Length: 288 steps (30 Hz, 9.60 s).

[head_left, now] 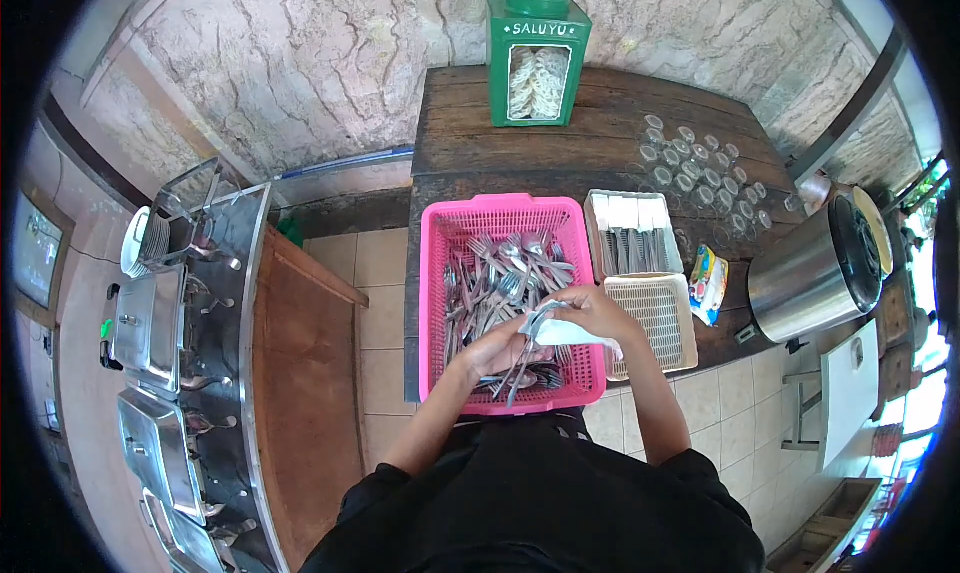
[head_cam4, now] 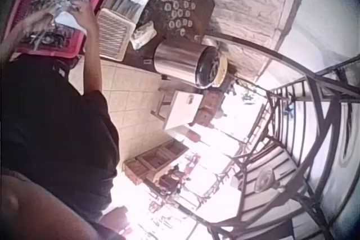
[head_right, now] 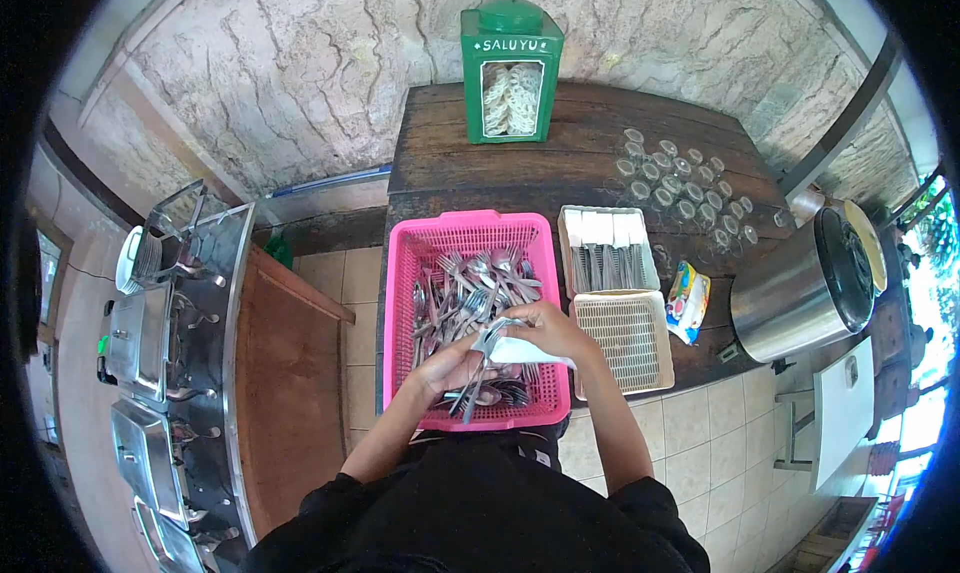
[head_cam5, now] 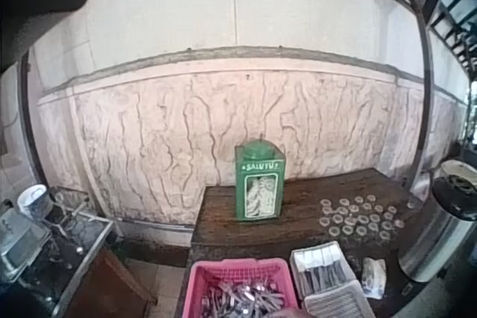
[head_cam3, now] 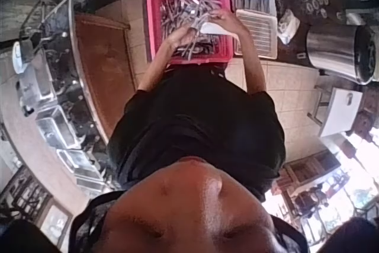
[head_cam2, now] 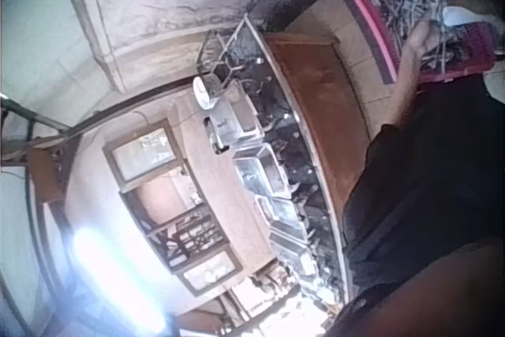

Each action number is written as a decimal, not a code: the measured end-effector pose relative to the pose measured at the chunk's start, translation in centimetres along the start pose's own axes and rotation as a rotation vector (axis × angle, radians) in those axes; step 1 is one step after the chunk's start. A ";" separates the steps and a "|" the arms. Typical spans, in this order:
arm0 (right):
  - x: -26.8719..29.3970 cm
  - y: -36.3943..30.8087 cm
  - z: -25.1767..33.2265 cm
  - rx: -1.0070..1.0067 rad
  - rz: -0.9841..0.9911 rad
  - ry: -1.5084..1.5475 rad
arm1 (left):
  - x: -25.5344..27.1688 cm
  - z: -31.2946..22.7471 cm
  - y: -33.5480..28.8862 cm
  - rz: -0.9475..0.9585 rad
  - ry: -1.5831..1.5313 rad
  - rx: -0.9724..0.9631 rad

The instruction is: The recorder is picking up individual forks and spoons from a pink basket, wiping them with a paper towel, and sorting them into a silverware tray.

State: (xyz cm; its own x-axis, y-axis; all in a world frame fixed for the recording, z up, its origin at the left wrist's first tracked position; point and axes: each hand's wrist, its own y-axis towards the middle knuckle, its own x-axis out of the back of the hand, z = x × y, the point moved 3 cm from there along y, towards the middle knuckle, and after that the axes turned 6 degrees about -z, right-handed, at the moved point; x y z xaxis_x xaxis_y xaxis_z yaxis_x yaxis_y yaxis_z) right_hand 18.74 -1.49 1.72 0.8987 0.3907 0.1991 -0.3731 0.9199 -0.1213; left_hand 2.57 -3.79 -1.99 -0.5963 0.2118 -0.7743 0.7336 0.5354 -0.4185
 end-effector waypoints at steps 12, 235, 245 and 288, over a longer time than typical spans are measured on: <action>-0.9 0.8 1.2 0.065 0.053 0.284 | 2.3 0.0 -0.3 -0.102 -0.053 0.038; 34.0 6.5 -20.6 -0.242 -0.821 -0.767 | -8.9 5.4 41.8 -0.909 1.171 -0.514; 35.9 2.8 -20.1 0.033 -0.897 -0.265 | -9.5 4.4 41.5 -0.635 1.237 -0.553; 29.2 -19.5 -21.4 -0.096 -1.081 -0.388 | -19.9 9.3 40.7 0.267 1.572 -0.580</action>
State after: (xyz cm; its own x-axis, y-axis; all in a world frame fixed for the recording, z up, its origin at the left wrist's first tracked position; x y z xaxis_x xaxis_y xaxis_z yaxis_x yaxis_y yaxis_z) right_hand 57.19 -8.78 -10.94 0.6010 -0.6000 0.5280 0.5828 0.7811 0.2243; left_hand 47.37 6.18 -8.02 -0.4698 0.6949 0.5444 0.8654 0.4844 0.1286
